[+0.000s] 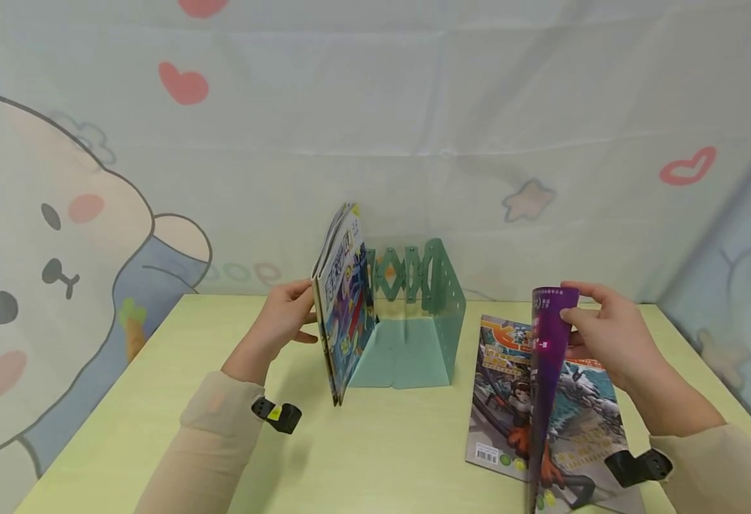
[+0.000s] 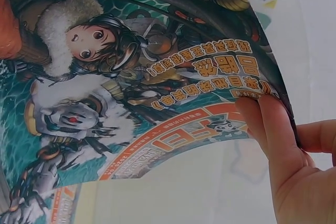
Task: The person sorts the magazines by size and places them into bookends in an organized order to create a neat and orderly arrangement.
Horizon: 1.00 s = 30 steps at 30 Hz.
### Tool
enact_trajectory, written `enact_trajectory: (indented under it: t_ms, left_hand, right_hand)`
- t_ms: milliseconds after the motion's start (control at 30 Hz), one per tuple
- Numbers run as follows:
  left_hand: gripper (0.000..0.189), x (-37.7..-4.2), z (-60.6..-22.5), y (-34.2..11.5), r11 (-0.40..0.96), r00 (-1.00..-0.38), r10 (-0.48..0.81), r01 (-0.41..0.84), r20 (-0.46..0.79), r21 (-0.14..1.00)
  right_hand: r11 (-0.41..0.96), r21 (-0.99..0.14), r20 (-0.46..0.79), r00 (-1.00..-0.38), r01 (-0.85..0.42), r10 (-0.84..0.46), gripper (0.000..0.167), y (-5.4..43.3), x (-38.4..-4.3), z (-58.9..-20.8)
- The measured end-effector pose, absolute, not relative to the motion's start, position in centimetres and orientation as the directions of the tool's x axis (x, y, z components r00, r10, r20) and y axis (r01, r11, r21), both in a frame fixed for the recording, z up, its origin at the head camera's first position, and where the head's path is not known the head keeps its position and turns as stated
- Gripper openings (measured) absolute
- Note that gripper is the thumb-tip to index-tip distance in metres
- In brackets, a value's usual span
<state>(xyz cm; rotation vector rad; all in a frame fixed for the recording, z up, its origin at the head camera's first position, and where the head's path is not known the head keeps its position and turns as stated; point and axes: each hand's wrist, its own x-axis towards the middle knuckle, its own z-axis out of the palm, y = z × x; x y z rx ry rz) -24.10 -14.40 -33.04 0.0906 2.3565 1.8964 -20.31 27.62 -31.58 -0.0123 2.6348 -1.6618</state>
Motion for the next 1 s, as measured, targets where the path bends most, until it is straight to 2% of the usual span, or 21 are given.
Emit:
enact_trajectory:
  t_ms: [433, 1000]
  left_hand:
    - [0.042, -24.2, -33.1, -14.7, 0.208, -0.992, 0.122, -0.017, -0.043, 0.978]
    - [0.042, -24.3, -33.3, -14.5, 0.210, -0.994, 0.104, -0.019, -0.042, 0.978]
  right_hand:
    - [0.497, -0.864, 0.096, -0.995, -0.083, 0.000, 0.059, 26.5, -19.0, -30.3]
    - [0.526, -0.841, 0.165, -0.986, -0.130, 0.020, 0.056, 25.6, -17.5, -29.1]
